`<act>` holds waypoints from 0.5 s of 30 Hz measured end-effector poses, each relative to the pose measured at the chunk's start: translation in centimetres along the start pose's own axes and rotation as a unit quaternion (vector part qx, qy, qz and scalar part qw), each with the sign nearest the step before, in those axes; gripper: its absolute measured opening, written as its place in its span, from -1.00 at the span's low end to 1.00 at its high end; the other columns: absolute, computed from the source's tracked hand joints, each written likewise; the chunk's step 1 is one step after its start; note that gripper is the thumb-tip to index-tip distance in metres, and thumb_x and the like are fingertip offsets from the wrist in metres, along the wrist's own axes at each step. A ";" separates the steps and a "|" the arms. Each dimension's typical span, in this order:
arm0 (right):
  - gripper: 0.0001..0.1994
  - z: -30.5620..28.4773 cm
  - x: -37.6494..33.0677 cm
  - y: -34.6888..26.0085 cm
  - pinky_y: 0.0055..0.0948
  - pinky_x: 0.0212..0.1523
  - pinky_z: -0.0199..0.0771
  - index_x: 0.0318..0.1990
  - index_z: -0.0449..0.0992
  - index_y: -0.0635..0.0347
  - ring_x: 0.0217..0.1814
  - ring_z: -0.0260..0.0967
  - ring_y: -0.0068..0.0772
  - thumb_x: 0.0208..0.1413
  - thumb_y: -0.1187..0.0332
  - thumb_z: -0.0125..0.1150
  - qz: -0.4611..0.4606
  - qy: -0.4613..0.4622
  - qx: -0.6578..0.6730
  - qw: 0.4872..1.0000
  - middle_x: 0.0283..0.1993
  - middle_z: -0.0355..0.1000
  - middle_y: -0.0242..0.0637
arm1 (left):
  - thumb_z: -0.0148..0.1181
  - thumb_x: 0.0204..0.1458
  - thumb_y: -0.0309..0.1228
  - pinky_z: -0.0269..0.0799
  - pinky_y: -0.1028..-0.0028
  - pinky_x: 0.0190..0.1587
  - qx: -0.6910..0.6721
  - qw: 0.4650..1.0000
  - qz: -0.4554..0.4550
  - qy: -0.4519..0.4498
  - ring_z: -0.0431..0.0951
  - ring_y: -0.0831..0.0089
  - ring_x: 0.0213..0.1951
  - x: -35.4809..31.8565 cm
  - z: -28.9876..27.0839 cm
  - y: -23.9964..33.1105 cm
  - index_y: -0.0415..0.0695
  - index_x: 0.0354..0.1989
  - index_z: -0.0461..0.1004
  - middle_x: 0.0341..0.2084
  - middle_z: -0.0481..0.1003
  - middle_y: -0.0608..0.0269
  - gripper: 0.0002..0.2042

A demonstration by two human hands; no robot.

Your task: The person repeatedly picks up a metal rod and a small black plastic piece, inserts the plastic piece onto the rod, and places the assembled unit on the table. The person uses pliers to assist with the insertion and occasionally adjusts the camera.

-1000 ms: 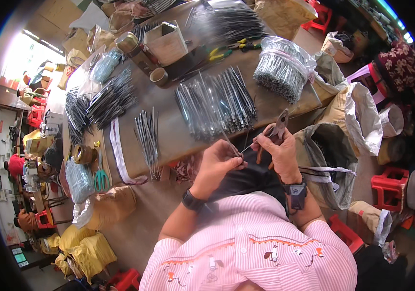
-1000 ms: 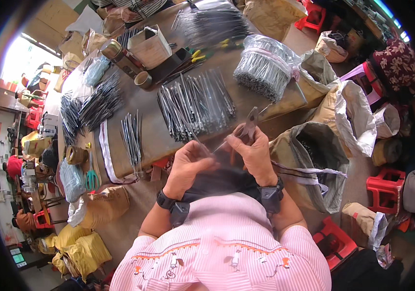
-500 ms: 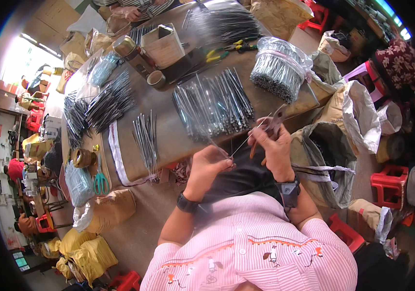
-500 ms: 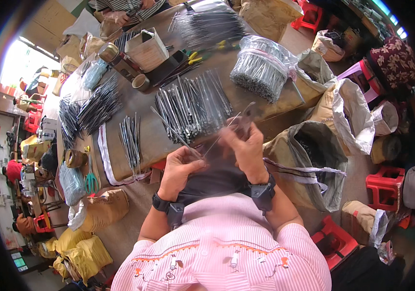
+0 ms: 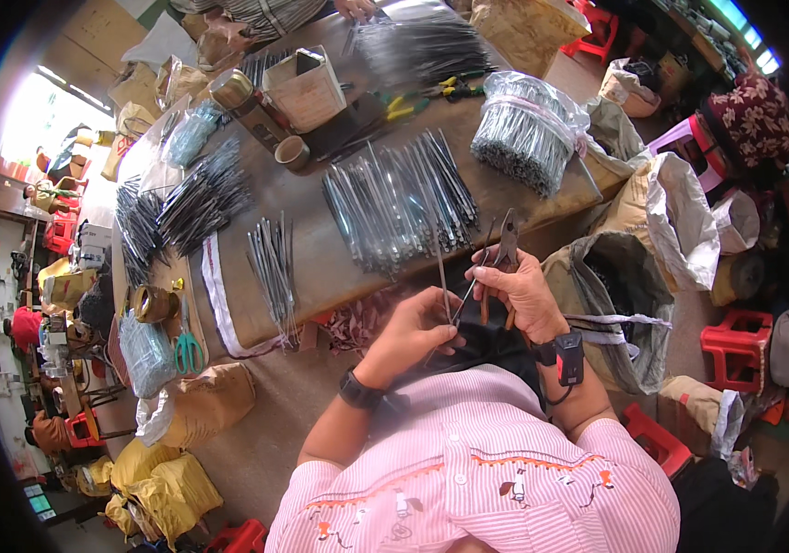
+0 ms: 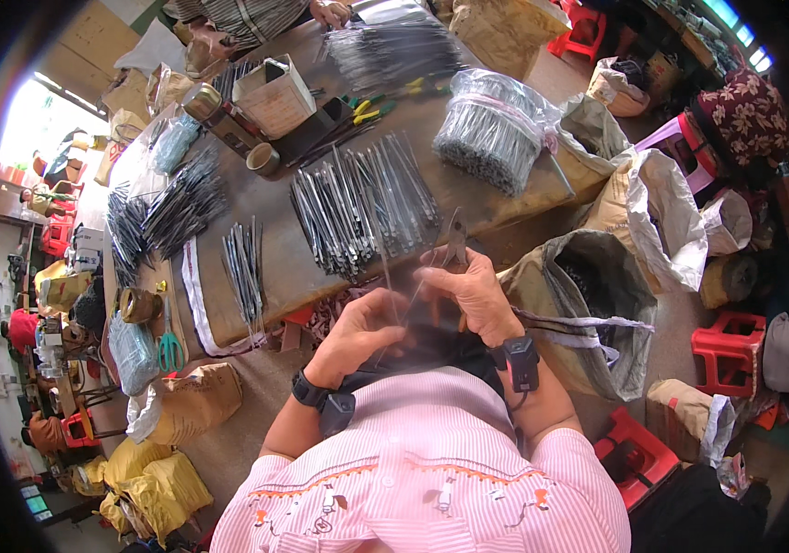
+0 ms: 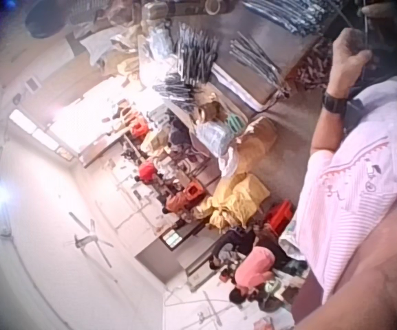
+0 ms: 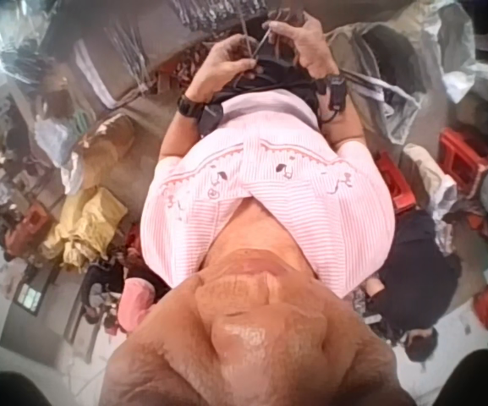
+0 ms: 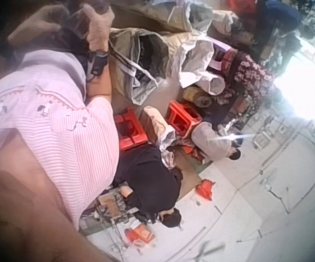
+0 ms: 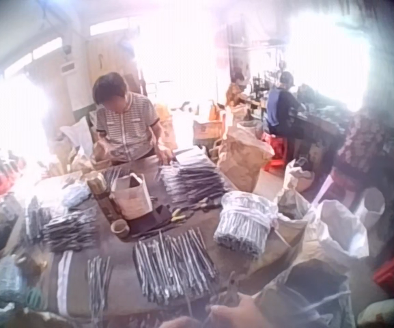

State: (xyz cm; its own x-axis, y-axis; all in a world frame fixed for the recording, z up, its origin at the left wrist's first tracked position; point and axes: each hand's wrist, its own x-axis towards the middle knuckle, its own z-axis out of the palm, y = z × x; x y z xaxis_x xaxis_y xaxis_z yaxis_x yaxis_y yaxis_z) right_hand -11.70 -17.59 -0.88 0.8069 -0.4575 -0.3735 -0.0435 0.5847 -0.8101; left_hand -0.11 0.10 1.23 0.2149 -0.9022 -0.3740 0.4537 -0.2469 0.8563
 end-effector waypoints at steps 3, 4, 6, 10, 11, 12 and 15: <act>-0.76 0.1 0.4 0.3 -0.52 -0.38 0.51 -0.16 0.46 0.28 -0.42 0.48 -0.45 0.02 0.51 0.33 -0.007 -0.008 0.007 1.000 -0.29 0.53 -0.15 | 0.07 0.13 -0.56 0.52 0.45 -0.16 -0.082 0.996 0.031 -0.003 0.54 0.44 -0.24 -0.1 0.4 0.1 -0.27 -0.07 0.35 -0.26 0.44 0.20 -0.80; -0.77 0.2 0.5 0.4 -0.53 -0.38 0.51 -0.17 0.46 0.28 -0.42 0.48 -0.46 0.01 0.51 0.33 -0.008 -0.013 0.010 1.000 -0.30 0.53 -0.16 | 0.06 0.16 -0.52 0.50 0.44 -0.15 -0.117 0.993 0.027 0.001 0.53 0.43 -0.23 -0.1 0.5 0.1 -0.26 -0.08 0.36 -0.26 0.44 0.20 -0.82; -0.79 0.4 0.5 0.5 -0.53 -0.39 0.50 -0.19 0.47 0.27 -0.43 0.47 -0.47 0.01 0.51 0.33 -0.016 -0.016 -0.005 1.000 -0.31 0.53 -0.19 | 0.04 0.20 -0.43 0.47 0.45 -0.15 -0.176 0.984 0.008 -0.002 0.51 0.41 -0.21 -0.1 0.3 0.1 -0.22 -0.10 0.38 -0.28 0.45 0.20 -0.83; -0.82 1.2 0.0 0.4 -0.56 -0.41 0.47 -0.23 0.49 0.28 -0.44 0.46 -0.51 0.02 0.49 0.33 -0.056 -0.011 -0.065 0.996 -0.34 0.51 -0.26 | 0.08 0.21 -0.30 0.37 0.57 -0.32 -0.211 0.977 -0.024 0.011 0.49 0.48 -0.31 0.2 -0.6 -0.4 -0.14 -0.19 0.41 -0.36 0.46 0.27 -0.83; -0.83 1.4 -0.2 0.4 -0.57 -0.41 0.46 -0.23 0.50 0.28 -0.44 0.46 -0.52 0.02 0.49 0.33 -0.071 -0.012 -0.078 0.994 -0.34 0.51 -0.27 | 0.11 0.19 -0.31 0.35 0.60 -0.36 -0.216 0.975 -0.029 0.031 0.48 0.51 -0.35 0.5 -0.4 -0.8 -0.14 -0.20 0.41 -0.38 0.46 0.29 -0.84; -0.83 1.6 -0.3 0.4 -0.57 -0.41 0.46 -0.23 0.50 0.28 -0.44 0.45 -0.53 0.02 0.49 0.33 -0.077 -0.018 -0.081 0.994 -0.33 0.51 -0.27 | 0.14 0.18 -0.32 0.33 0.62 -0.41 -0.220 0.973 -0.044 0.058 0.48 0.55 -0.40 0.7 -0.4 -1.2 -0.14 -0.22 0.42 -0.40 0.47 0.31 -0.84; -0.83 1.6 -0.6 0.9 -0.58 -0.40 0.45 -0.22 0.51 0.30 -0.40 0.46 -0.52 0.06 0.45 0.30 -0.081 -0.024 -0.082 0.993 -0.28 0.52 -0.24 | 0.21 0.11 -0.38 0.24 0.69 -0.52 -0.188 0.978 -0.012 0.091 0.42 0.63 -0.53 1.1 -0.1 -2.1 -0.15 -0.25 0.41 -0.45 0.46 0.36 -0.85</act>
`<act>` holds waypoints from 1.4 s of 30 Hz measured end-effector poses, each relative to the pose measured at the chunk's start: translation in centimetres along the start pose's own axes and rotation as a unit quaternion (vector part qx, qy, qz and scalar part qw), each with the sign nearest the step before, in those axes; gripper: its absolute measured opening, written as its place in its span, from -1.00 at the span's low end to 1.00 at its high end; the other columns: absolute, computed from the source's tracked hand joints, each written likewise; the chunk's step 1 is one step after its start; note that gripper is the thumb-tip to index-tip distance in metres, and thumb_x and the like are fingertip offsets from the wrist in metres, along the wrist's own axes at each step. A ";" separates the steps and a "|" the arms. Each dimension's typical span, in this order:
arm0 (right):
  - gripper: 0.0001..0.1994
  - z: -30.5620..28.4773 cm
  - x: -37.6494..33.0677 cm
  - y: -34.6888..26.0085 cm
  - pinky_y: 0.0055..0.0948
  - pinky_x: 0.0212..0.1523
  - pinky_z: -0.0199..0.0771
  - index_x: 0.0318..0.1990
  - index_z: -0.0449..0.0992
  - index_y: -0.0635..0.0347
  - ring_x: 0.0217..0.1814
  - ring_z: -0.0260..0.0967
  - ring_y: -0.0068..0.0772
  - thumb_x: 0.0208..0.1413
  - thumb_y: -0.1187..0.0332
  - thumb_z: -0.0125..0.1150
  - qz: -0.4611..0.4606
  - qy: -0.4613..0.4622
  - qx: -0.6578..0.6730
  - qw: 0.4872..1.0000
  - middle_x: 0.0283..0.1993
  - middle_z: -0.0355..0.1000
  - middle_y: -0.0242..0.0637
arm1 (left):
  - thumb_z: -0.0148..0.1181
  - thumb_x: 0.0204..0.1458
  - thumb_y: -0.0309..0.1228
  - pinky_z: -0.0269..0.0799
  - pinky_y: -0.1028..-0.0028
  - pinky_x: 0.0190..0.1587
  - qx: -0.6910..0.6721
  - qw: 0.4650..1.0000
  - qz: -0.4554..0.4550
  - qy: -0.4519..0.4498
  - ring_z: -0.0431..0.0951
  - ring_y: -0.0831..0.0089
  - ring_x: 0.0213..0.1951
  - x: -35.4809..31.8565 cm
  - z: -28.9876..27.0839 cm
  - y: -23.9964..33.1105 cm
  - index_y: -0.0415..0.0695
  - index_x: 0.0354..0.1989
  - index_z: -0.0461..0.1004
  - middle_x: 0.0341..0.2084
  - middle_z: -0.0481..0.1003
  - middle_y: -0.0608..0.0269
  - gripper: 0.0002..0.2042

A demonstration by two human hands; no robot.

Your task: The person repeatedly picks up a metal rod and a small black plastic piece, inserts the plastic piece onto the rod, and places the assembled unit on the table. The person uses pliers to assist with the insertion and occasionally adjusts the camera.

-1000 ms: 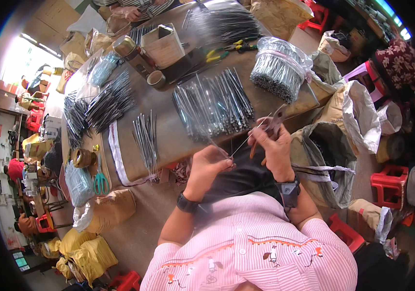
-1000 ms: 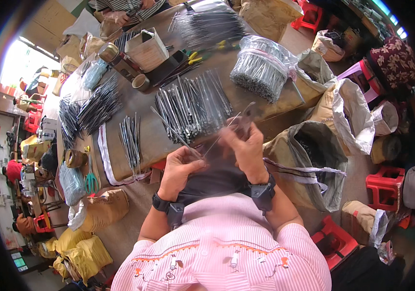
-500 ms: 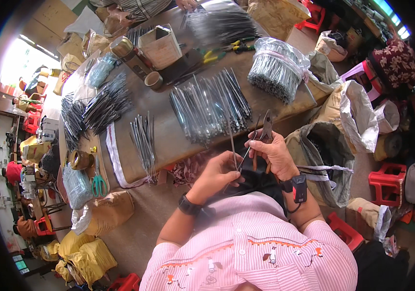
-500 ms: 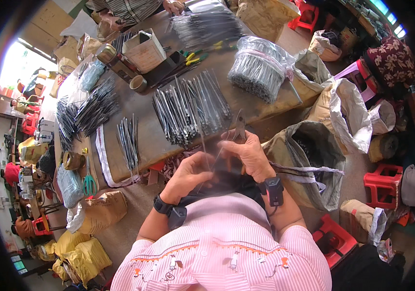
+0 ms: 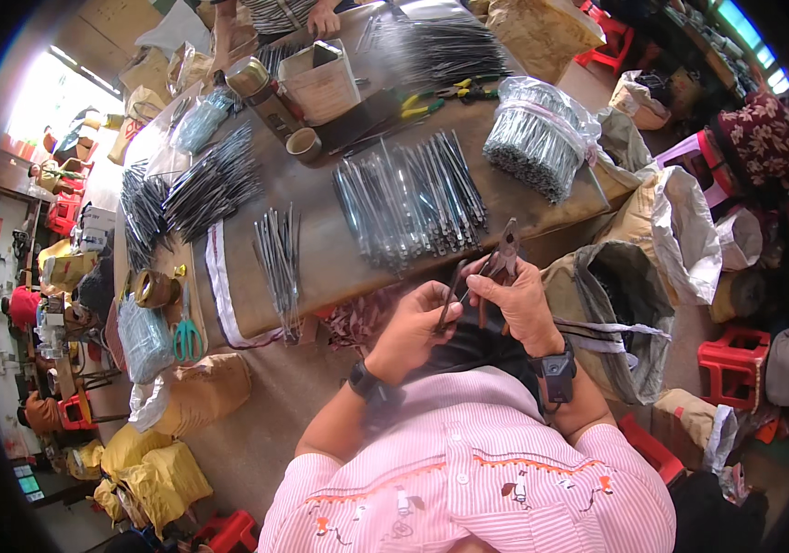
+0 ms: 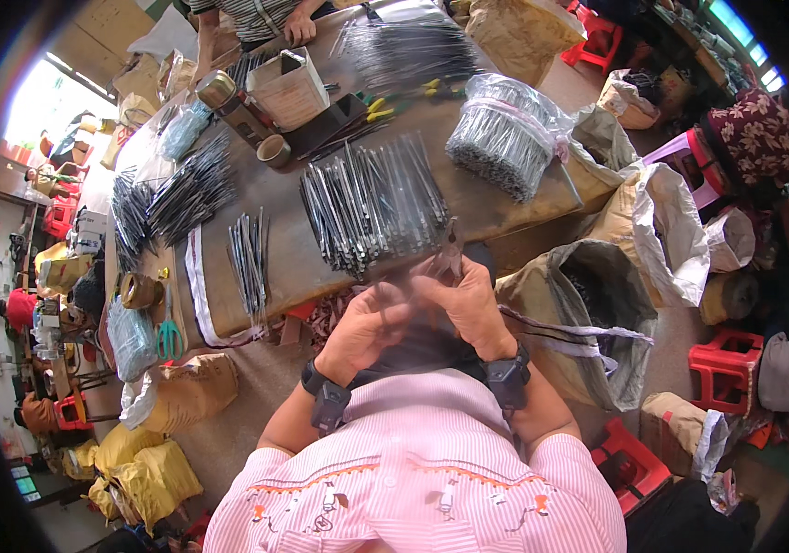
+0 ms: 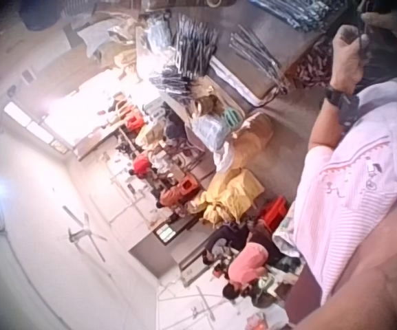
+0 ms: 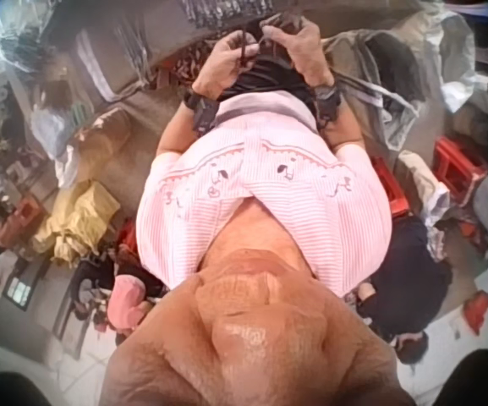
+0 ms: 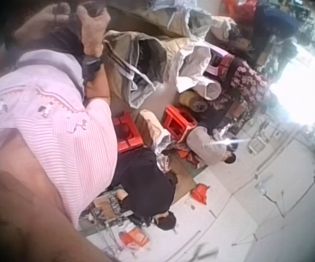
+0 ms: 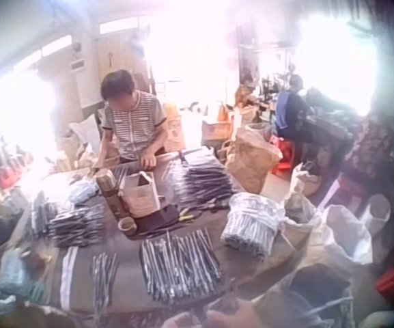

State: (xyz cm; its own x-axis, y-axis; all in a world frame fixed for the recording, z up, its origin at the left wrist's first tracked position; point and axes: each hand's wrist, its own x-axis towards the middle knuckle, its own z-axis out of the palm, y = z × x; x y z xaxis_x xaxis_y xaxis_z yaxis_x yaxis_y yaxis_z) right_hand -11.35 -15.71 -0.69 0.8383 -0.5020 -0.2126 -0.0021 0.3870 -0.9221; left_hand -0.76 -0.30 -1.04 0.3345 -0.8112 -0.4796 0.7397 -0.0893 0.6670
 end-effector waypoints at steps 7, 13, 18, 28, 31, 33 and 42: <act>-0.69 -2.9 0.2 1.9 -0.35 -0.28 0.53 -0.17 0.47 0.32 -0.02 0.45 -0.08 0.18 0.23 -0.06 0.168 0.038 0.351 0.920 -0.08 0.47 0.05 | 0.21 0.06 -0.55 0.18 0.73 -0.60 0.049 0.996 0.075 0.014 0.34 0.76 -0.58 -0.8 -0.2 1.0 -0.18 -0.12 0.53 -0.44 0.44 0.46 -0.80; -0.62 -4.7 -2.8 2.2 -0.37 -0.30 0.59 0.03 0.30 0.27 -0.08 0.45 0.01 0.03 0.34 -0.03 0.154 -0.150 0.244 0.946 0.02 0.38 0.15 | 0.12 0.07 -0.63 0.21 0.69 -0.57 0.273 0.929 0.243 0.063 0.30 0.75 -0.59 -1.4 1.0 1.3 -0.19 -0.06 0.56 -0.47 0.32 0.47 -0.74; -0.31 -4.1 -4.0 2.0 -0.50 -0.12 0.44 0.22 0.19 0.21 -0.07 0.37 -0.36 -0.23 0.51 0.05 0.130 -0.121 -0.059 0.982 -0.05 0.33 -0.23 | 0.09 0.05 -0.68 0.22 0.66 -0.52 0.382 0.865 0.317 0.071 0.29 0.71 -0.55 -1.4 1.5 1.4 -0.17 -0.06 0.56 -0.48 0.27 0.42 -0.71; -0.43 -3.6 -3.2 0.9 -0.54 -0.23 0.37 0.15 0.35 0.20 -0.22 0.34 -0.46 -0.16 0.64 0.04 -0.071 -0.094 -0.384 0.916 -0.20 0.36 -0.28 | 0.10 0.01 -0.71 0.25 0.60 -0.39 0.400 0.859 0.312 0.074 0.32 0.59 -0.45 -1.8 2.2 1.8 -0.20 -0.08 0.56 -0.48 0.30 0.33 -0.70; -0.59 -3.5 -3.0 0.4 -0.46 -0.35 0.39 -0.02 0.44 0.24 -0.40 0.37 -0.37 -0.13 0.60 0.07 -0.127 -0.079 -0.425 0.893 -0.40 0.38 -0.22 | 0.11 0.01 -0.70 0.25 0.58 -0.39 0.397 0.865 0.297 0.074 0.32 0.56 -0.45 -1.9 2.4 1.9 -0.22 -0.09 0.56 -0.49 0.31 0.30 -0.71; -0.70 -3.5 -2.9 0.2 -0.39 -0.41 0.39 -0.14 0.48 0.26 -0.51 0.37 -0.28 -0.12 0.59 0.08 -0.159 -0.056 -0.462 0.871 -0.52 0.37 -0.18 | 0.13 0.04 -0.68 0.24 0.57 -0.40 0.392 0.871 0.286 0.074 0.32 0.52 -0.47 -1.9 2.4 1.9 -0.25 -0.09 0.55 -0.49 0.31 0.26 -0.75; -0.79 -3.0 -2.1 1.1 -0.30 -0.39 0.38 -0.20 0.45 0.24 -0.47 0.41 -0.09 -0.05 0.48 0.06 -0.146 -0.039 -0.482 0.863 -0.51 0.38 -0.07 | 0.20 0.02 -0.60 0.35 0.46 -0.33 0.465 0.799 0.356 0.139 0.44 0.35 -0.42 -2.6 2.8 2.7 -0.28 -0.13 0.54 -0.44 0.38 0.16 -0.78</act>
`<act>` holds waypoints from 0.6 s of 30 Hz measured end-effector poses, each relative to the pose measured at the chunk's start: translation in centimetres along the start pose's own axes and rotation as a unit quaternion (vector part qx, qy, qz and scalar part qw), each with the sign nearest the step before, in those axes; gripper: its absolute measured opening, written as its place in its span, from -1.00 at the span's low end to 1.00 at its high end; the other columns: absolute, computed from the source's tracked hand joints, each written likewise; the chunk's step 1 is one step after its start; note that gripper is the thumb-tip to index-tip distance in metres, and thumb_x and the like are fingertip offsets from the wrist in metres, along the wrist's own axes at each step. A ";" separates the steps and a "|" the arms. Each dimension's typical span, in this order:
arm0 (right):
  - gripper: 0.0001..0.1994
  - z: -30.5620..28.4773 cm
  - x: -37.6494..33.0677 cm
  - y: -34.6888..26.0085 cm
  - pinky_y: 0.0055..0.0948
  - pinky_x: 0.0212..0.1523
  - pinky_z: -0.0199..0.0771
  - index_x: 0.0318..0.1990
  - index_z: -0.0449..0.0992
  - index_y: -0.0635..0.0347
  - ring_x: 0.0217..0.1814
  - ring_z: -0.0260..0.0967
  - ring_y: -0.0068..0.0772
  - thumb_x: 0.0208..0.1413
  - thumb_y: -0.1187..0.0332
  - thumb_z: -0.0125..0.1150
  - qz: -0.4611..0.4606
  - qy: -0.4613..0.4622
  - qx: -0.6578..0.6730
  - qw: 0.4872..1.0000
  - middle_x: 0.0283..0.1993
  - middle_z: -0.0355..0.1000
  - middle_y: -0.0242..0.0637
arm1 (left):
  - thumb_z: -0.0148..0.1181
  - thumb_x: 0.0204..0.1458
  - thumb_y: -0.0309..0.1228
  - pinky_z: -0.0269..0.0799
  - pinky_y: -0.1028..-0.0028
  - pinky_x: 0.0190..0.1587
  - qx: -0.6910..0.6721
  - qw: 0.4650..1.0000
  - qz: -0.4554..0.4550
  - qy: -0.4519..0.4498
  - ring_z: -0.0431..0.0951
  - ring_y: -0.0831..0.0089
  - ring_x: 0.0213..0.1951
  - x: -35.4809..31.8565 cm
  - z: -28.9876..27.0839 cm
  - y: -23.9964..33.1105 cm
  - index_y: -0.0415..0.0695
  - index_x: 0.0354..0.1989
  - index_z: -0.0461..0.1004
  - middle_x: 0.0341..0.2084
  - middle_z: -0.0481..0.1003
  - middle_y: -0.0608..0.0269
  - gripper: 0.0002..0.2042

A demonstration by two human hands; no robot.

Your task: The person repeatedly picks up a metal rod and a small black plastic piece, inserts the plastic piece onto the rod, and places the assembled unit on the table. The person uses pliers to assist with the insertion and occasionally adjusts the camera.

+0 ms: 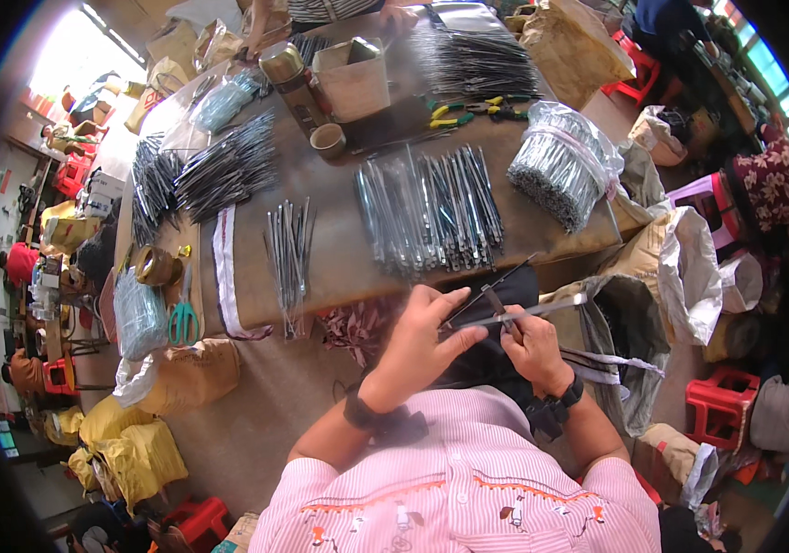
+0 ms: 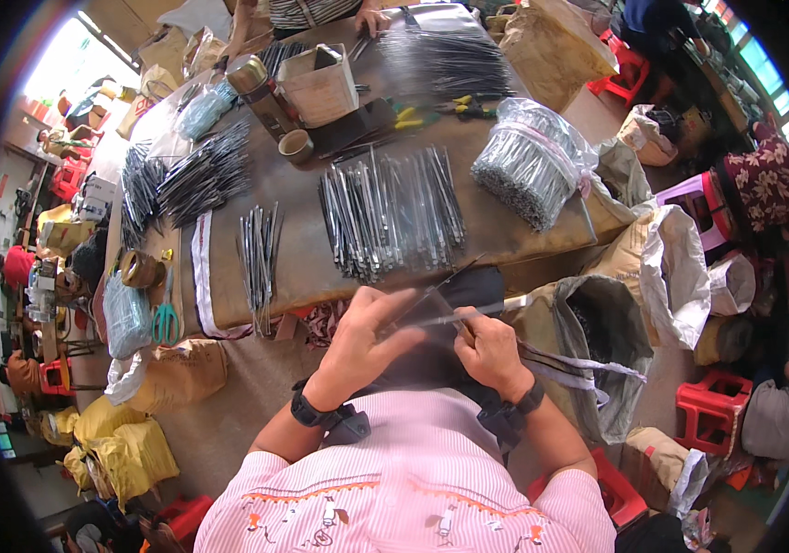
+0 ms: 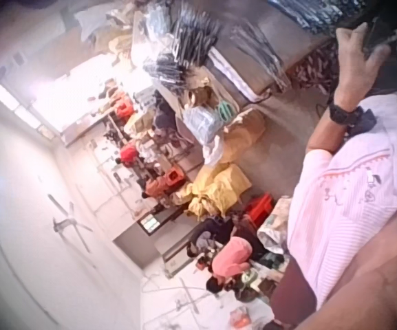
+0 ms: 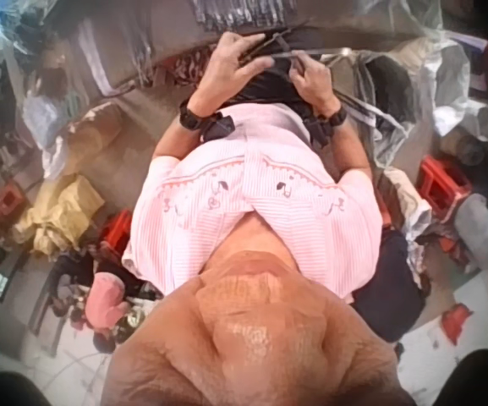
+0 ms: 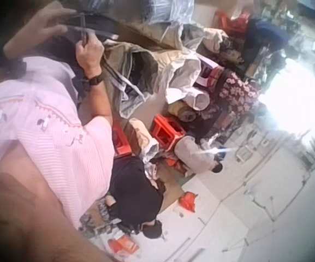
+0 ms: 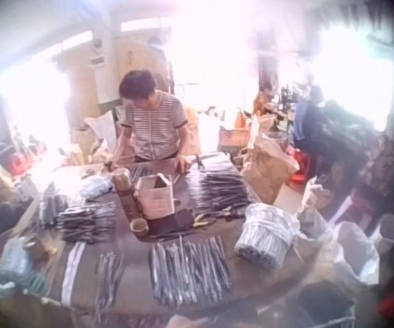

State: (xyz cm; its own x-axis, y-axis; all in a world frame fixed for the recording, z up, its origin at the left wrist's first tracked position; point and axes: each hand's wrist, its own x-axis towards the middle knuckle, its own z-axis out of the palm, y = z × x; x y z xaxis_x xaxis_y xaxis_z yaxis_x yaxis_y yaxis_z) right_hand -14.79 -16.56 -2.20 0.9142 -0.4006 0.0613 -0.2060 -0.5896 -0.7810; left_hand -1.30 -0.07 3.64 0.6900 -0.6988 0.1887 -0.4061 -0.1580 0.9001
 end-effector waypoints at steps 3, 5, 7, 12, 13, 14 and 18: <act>-0.70 0.7 0.8 -0.4 -0.35 -0.34 0.40 -0.10 0.44 0.22 -0.44 0.41 -0.19 -0.05 0.49 0.05 0.007 -0.015 0.014 1.000 -0.47 0.42 -0.14 | 0.23 0.00 -0.55 0.37 0.37 -0.33 0.042 0.999 0.002 0.012 0.46 0.21 -0.40 0.1 -1.3 -0.9 -0.29 -0.21 0.54 -0.42 0.40 0.10 -0.82; -0.64 1.4 1.5 -0.6 -0.30 -0.30 0.41 -0.03 0.42 0.21 -0.39 0.42 -0.13 -0.06 0.48 0.04 0.019 -0.038 0.047 0.998 -0.43 0.45 -0.14 | 0.24 -0.02 -0.54 0.39 0.35 -0.31 0.053 0.996 -0.024 0.067 0.48 0.18 -0.40 -0.2 -2.3 -2.1 -0.29 -0.25 0.55 -0.44 0.43 0.05 -0.85; -0.58 2.0 1.7 -0.7 -0.17 -0.26 0.43 0.03 0.38 0.18 -0.32 0.44 0.05 -0.09 0.47 0.04 0.030 -0.054 0.093 0.994 -0.38 0.48 -0.12 | 0.24 -0.04 -0.59 0.40 0.42 -0.31 0.087 0.986 -0.052 0.134 0.50 0.29 -0.43 -0.4 -3.9 -4.2 -0.28 -0.24 0.57 -0.47 0.47 0.07 -0.83; -0.55 2.8 1.4 -0.1 -0.49 -0.33 0.39 0.09 0.38 0.23 -0.43 0.37 -0.47 -0.06 0.53 -0.02 0.087 -0.056 0.217 0.971 -0.44 0.43 -0.29 | 0.19 0.04 -0.47 0.42 0.30 -0.20 0.261 0.902 -0.096 0.330 0.55 0.11 -0.31 -0.7 -12.5 -13.0 -0.33 -0.26 0.58 -0.36 0.55 -0.05 -0.82; -0.55 2.8 1.3 0.0 -0.50 -0.33 0.39 0.08 0.38 0.25 -0.43 0.36 -0.49 -0.05 0.54 -0.03 0.099 -0.053 0.238 0.965 -0.44 0.42 -0.30 | 0.13 0.03 -0.45 0.40 0.20 -0.18 0.290 0.884 -0.114 0.348 0.51 -0.04 -0.28 -1.0 -13.9 -14.7 -0.35 -0.30 0.57 -0.38 0.52 -0.14 -0.81; -0.56 2.7 1.2 0.0 -0.52 -0.33 0.39 0.08 0.38 0.26 -0.43 0.35 -0.51 -0.05 0.55 -0.04 0.112 -0.051 0.259 0.958 -0.44 0.42 -0.31 | 0.15 0.02 -0.41 0.41 0.19 -0.18 0.313 0.864 -0.170 0.354 0.52 -0.06 -0.26 -1.3 -15.3 -16.3 -0.33 -0.30 0.58 -0.37 0.53 -0.16 -0.79; -0.56 2.5 1.0 -0.1 -0.58 -0.35 0.38 0.08 0.37 0.29 -0.42 0.33 -0.57 -0.03 0.59 -0.09 0.130 -0.047 0.297 0.945 -0.42 0.39 -0.32 | 0.17 0.00 -0.34 0.41 0.13 -0.16 0.341 0.855 -0.274 0.278 0.53 -0.10 -0.25 -1.8 -17.3 -20.5 -0.29 -0.31 0.60 -0.34 0.53 -0.22 -0.76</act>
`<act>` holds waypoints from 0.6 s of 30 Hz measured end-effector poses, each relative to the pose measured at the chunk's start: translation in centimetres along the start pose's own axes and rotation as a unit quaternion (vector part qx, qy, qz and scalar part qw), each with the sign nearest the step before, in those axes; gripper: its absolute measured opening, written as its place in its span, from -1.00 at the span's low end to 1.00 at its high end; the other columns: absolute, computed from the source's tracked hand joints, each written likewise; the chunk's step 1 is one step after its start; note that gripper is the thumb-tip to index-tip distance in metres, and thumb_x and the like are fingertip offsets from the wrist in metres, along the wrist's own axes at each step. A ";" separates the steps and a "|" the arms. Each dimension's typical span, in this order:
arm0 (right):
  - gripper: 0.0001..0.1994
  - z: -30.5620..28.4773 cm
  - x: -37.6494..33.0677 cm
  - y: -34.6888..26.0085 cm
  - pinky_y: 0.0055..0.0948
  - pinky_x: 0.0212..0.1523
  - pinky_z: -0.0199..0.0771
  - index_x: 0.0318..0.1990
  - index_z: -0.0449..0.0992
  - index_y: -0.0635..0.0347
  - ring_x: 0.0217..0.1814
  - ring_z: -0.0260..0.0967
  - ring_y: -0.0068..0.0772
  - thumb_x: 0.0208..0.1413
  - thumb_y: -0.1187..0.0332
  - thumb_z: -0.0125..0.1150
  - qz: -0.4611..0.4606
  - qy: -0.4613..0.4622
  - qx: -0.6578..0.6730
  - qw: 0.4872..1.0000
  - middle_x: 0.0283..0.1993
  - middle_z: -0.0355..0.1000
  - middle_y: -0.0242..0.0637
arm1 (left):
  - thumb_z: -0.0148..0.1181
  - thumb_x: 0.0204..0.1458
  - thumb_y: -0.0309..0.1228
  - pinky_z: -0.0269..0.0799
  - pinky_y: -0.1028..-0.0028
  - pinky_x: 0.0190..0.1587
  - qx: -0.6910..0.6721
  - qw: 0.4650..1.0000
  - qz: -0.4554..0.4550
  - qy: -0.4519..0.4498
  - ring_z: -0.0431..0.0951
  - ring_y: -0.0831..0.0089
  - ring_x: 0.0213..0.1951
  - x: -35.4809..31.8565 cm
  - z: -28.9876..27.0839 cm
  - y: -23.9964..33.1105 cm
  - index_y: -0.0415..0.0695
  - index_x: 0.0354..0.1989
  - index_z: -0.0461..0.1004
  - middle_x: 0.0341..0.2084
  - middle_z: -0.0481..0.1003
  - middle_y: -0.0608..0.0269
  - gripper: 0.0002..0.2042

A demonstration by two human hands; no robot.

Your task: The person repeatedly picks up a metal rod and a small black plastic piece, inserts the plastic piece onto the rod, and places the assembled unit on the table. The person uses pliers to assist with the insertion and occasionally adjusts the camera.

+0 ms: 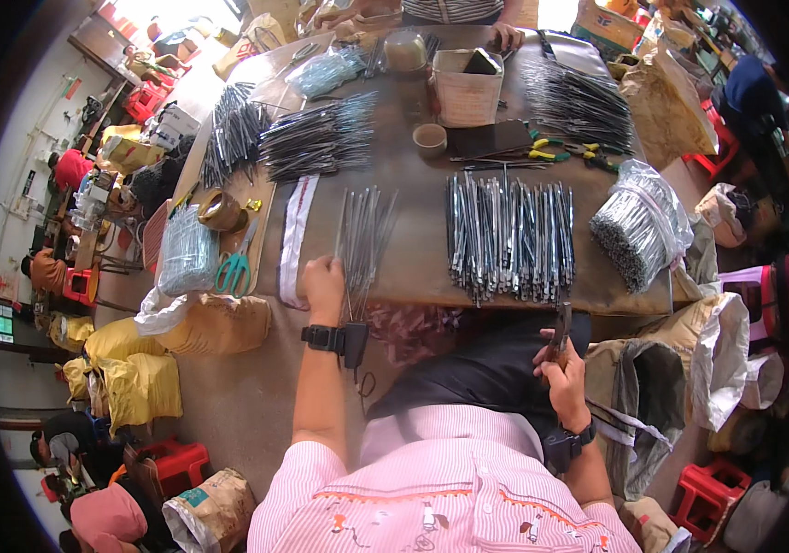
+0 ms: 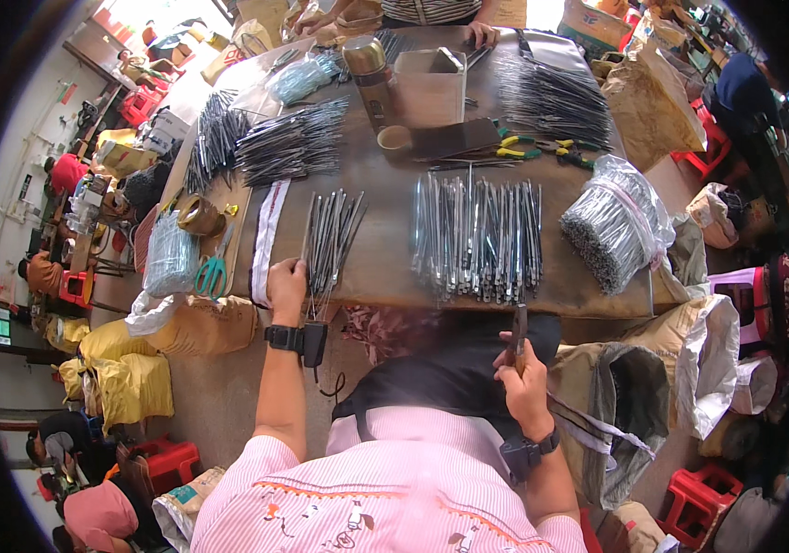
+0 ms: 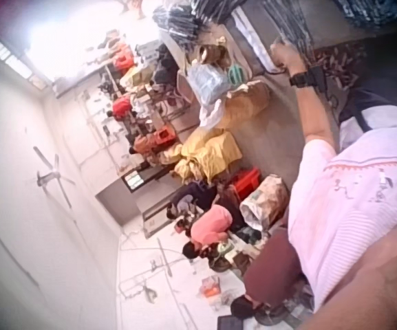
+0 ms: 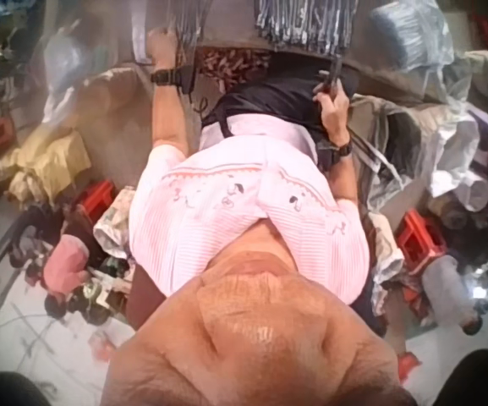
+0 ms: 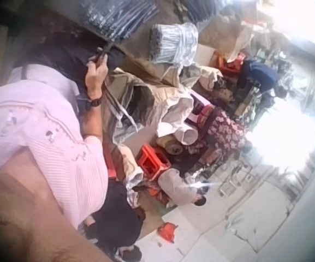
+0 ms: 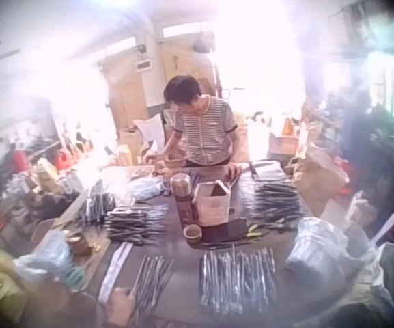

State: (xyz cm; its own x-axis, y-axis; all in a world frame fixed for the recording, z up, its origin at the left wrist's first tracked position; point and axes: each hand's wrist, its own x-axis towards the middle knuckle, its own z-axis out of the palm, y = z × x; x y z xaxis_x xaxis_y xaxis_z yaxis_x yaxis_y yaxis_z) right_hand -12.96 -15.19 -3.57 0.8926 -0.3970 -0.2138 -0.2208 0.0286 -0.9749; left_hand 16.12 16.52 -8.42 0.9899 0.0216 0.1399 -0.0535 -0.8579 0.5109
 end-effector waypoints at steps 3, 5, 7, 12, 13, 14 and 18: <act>-0.56 0.0 -0.3 -0.2 -0.60 -0.37 0.38 0.09 0.36 0.27 -0.42 0.34 -0.59 -0.02 0.59 -0.10 0.003 0.001 0.017 1.000 -0.41 0.40 -0.31 | 0.18 -0.01 -0.35 0.39 0.13 -0.11 0.004 0.999 0.036 0.036 0.49 -0.11 -0.21 -0.5 0.5 0.7 -0.30 -0.27 0.59 -0.38 0.51 -0.22 -0.75; -0.56 0.0 -0.6 -0.3 -0.62 -0.41 0.36 0.10 0.36 0.26 -0.43 0.34 -0.61 -0.01 0.58 -0.10 0.014 0.007 0.038 0.999 -0.41 0.40 -0.31 | 0.18 -0.01 -0.35 0.39 0.13 -0.11 -0.011 0.994 0.061 0.094 0.47 -0.10 -0.20 -1.4 0.3 2.6 -0.28 -0.24 0.58 -0.35 0.48 -0.20 -0.74; -0.56 -0.1 -0.9 -0.4 -0.61 -0.42 0.33 0.09 0.36 0.27 -0.44 0.35 -0.57 -0.02 0.54 -0.10 0.026 0.003 0.051 0.998 -0.39 0.41 -0.30 | 0.19 -0.01 -0.34 0.39 0.12 -0.12 -0.040 0.993 0.082 0.076 0.46 -0.08 -0.20 -2.5 0.0 5.0 -0.27 -0.22 0.56 -0.31 0.46 -0.17 -0.74; -0.55 0.4 -1.0 -0.8 -0.61 -0.46 0.32 0.10 0.34 0.28 -0.45 0.35 -0.55 -0.03 0.53 -0.10 0.028 -0.037 0.069 0.997 -0.38 0.40 -0.28 | 0.26 -0.04 -0.31 0.45 0.25 -0.18 -0.107 0.983 0.140 -0.051 0.54 0.08 -0.28 -6.0 4.3 12.4 -0.27 -0.17 0.55 -0.32 0.51 -0.08 -0.68; -0.55 0.5 -1.0 -0.8 -0.60 -0.47 0.32 0.11 0.34 0.28 -0.45 0.35 -0.55 -0.03 0.53 -0.10 0.026 -0.043 0.074 0.996 -0.38 0.41 -0.28 | 0.27 -0.04 -0.30 0.47 0.26 -0.20 -0.107 0.981 0.155 -0.045 0.55 0.09 -0.30 -6.2 5.2 13.2 -0.27 -0.17 0.55 -0.34 0.53 -0.09 -0.67; -0.54 0.6 -1.1 -0.8 -0.60 -0.48 0.32 0.11 0.34 0.28 -0.45 0.35 -0.55 -0.03 0.53 -0.10 0.023 -0.047 0.078 0.996 -0.38 0.41 -0.28 | 0.27 -0.05 -0.31 0.48 0.26 -0.23 -0.129 0.978 0.145 -0.069 0.57 0.11 -0.34 -6.1 5.9 13.6 -0.28 -0.16 0.54 -0.36 0.54 -0.09 -0.67; -0.56 0.0 -1.8 -0.5 -0.59 -0.50 0.33 0.07 0.35 0.30 -0.46 0.37 -0.53 -0.04 0.52 -0.08 0.042 -0.026 0.098 0.994 -0.39 0.41 -0.27 | 0.24 -0.04 -0.42 0.47 0.43 -0.44 -0.257 0.942 0.079 -0.201 0.57 0.34 -0.51 -4.9 7.0 13.8 -0.38 -0.19 0.53 -0.47 0.57 0.00 -0.71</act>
State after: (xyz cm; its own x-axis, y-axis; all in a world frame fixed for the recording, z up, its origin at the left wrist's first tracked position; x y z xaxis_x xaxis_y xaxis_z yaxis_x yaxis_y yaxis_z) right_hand -14.42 -14.48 -2.69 0.8942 -0.3379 -0.2937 -0.2199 0.2401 -0.9455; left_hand 11.49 0.94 -7.97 0.9283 -0.3707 -0.0300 -0.1594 -0.4694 0.8685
